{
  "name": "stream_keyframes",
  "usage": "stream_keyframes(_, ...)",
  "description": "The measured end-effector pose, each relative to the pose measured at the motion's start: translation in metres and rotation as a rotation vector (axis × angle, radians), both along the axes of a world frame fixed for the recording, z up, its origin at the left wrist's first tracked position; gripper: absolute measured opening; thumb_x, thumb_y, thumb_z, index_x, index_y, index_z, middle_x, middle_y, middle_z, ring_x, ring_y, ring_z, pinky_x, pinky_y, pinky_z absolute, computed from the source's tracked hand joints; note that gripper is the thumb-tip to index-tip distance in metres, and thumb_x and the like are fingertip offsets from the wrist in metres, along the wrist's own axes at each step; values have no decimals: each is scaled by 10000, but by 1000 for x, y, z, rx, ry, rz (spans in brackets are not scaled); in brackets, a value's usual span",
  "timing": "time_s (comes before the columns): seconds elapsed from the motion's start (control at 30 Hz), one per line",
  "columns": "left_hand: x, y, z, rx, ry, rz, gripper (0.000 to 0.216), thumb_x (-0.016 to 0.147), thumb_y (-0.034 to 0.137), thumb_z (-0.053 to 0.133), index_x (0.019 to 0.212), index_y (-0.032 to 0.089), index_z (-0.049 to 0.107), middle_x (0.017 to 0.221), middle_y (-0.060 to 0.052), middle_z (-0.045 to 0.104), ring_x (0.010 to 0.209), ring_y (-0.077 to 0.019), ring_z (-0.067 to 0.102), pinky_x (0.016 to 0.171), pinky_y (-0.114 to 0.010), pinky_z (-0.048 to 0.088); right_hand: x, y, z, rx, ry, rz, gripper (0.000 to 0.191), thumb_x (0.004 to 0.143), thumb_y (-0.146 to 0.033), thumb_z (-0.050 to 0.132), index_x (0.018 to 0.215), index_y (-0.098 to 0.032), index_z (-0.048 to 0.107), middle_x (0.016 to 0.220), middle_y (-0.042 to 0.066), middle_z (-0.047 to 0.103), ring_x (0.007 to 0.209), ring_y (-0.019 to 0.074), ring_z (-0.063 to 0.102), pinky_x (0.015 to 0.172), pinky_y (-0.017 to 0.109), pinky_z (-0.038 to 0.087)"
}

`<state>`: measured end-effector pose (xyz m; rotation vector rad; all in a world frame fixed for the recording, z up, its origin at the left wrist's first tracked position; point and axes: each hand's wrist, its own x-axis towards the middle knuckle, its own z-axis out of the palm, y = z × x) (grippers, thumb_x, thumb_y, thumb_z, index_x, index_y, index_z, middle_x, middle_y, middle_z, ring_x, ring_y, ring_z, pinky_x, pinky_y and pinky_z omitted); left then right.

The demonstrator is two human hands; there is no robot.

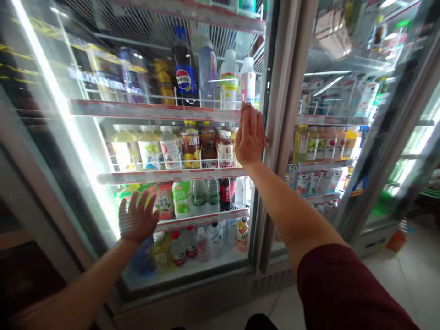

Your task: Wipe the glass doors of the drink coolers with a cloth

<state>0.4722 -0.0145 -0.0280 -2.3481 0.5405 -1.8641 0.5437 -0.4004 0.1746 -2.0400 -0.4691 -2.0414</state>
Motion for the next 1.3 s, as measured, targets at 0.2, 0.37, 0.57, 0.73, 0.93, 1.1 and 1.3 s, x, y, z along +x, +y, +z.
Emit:
stream_keyframes(0.2,-4,-3,1,-8,9,-4,739,965,332,547,1606,303,182,1633,-64,286,1558,-244,104,1279,-523,81,-15,56,44,-483,65,94,498,1055,-278,304,1548,-277,373,1618,-6,386,1548,209,210,1266,474,236)
stream_keyframes(0.37,-3,-2,0,-5,23,-11,697,967,347,551,1589,300,240,1607,-58,358,1554,-255,136,1280,-516,77,-34,125,50,-160,92,86,546,1057,-299,244,1583,-163,290,1659,72,288,1562,290,136,1249,558,227)
stream_keyframes(0.57,-7,-9,1,0,-15,5,706,986,324,508,1608,260,180,1581,-74,405,1560,-232,111,1273,-513,84,-54,203,42,-805,92,154,584,1023,-189,263,1590,-328,247,1647,-63,323,1555,180,188,1284,494,182)
stream_keyframes(0.73,-10,-13,1,1,-17,33,681,995,337,460,1610,255,180,1571,-50,426,1563,-204,99,1287,-473,54,-57,241,70,-468,96,258,639,1002,-205,309,1619,-286,162,1679,4,243,1574,268,84,1266,615,150)
stream_keyframes(0.93,-12,-13,-1,27,-47,66,610,998,329,431,1582,224,292,1579,-40,415,1561,-222,123,1289,-472,59,-64,290,61,-840,104,345,694,967,-149,348,1613,-326,165,1660,-43,296,1567,240,138,1284,575,113)
stream_keyframes(1.1,-10,-11,-5,27,-27,97,580,996,341,425,1564,261,336,1582,-20,416,1560,-218,132,1290,-469,51,-68,322,59,-668,128,329,723,949,-171,401,1615,-326,167,1686,-32,217,1572,292,83,1274,611,123)
stream_keyframes(1.3,-9,-10,-4,18,-63,66,559,990,332,442,1539,245,386,1565,-23,446,1562,-219,127,1289,-466,85,-74,326,46,-1080,110,338,693,920,-70,320,1568,-315,299,1648,-73,321,1544,195,220,1277,508,162)
